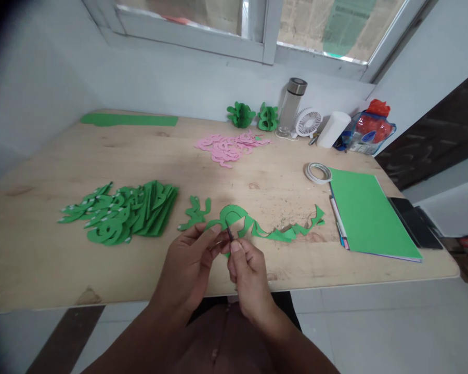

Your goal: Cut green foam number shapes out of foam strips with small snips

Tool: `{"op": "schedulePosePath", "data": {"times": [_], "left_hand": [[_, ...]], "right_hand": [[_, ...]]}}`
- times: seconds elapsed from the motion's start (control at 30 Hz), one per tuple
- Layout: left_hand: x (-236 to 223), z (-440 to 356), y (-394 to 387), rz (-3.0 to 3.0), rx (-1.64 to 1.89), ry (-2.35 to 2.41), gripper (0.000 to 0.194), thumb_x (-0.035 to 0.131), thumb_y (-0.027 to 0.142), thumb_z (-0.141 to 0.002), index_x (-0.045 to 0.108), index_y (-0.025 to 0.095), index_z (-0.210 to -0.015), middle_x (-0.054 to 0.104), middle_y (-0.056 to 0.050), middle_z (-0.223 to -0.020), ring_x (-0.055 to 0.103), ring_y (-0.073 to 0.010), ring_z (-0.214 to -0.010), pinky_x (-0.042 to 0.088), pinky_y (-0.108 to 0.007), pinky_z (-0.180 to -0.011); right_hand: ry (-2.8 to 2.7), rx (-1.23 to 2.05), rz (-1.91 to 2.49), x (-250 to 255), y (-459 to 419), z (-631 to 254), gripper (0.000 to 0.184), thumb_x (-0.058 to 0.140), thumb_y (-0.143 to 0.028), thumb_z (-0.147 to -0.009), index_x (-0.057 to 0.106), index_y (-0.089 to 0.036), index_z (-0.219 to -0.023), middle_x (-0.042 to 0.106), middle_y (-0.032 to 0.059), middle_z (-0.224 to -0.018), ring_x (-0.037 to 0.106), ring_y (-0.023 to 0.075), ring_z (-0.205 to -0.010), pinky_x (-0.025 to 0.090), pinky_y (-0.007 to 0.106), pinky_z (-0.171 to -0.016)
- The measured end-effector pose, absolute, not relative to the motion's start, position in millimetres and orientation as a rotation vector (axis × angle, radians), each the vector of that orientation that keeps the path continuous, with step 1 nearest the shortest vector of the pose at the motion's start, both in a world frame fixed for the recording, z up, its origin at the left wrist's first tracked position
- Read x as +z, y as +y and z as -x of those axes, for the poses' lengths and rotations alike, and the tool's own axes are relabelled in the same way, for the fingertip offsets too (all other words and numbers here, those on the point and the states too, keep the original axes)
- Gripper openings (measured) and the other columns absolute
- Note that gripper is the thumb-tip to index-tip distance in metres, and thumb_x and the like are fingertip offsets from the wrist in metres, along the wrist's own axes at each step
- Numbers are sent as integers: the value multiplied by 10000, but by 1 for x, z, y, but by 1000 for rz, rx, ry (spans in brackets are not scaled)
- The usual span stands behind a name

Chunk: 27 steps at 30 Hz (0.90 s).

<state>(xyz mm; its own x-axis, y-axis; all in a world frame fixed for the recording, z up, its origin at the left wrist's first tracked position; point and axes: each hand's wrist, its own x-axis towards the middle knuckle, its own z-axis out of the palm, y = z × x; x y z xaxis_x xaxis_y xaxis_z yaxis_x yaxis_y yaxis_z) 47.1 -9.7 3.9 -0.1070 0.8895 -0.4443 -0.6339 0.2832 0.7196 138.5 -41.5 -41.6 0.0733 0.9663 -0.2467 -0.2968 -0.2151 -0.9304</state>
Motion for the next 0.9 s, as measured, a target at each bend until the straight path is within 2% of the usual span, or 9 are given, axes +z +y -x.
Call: {"op": "schedulePosePath", "data": {"times": [0.37, 0.53, 0.9], "left_hand": [[3, -48, -9, -320, 1306, 1049, 184, 815, 220, -600, 646, 168, -652, 719, -19, -668, 661, -157, -652, 504, -280, -647], [1, -41, -6, -413, 1281, 1058, 186, 829, 245, -594, 677, 159, -659, 708, -5, -663, 643, -134, -642, 524, -278, -705], [3, -24, 6, -665, 1221, 1133, 126, 791, 233, -615, 683, 170, -601, 646, 10, -593, 587, -128, -573, 473, -261, -622]], "right_hand": [[-825, 1388, 1223, -42, -41, -140, 459, 592, -618, -884, 562, -197, -705, 346, -91, -469, 215, 91, -432, 172, 240, -413], [-887, 1399, 1256, -40, -41, -144, 467, 571, -633, -884, 581, -196, -718, 345, -84, -481, 235, 98, -440, 174, 243, -414], [-994, 1403, 1308, -36, -42, -149, 484, 561, -653, -880, 619, -190, -753, 332, -81, -492, 246, 104, -455, 177, 250, -439]]}}
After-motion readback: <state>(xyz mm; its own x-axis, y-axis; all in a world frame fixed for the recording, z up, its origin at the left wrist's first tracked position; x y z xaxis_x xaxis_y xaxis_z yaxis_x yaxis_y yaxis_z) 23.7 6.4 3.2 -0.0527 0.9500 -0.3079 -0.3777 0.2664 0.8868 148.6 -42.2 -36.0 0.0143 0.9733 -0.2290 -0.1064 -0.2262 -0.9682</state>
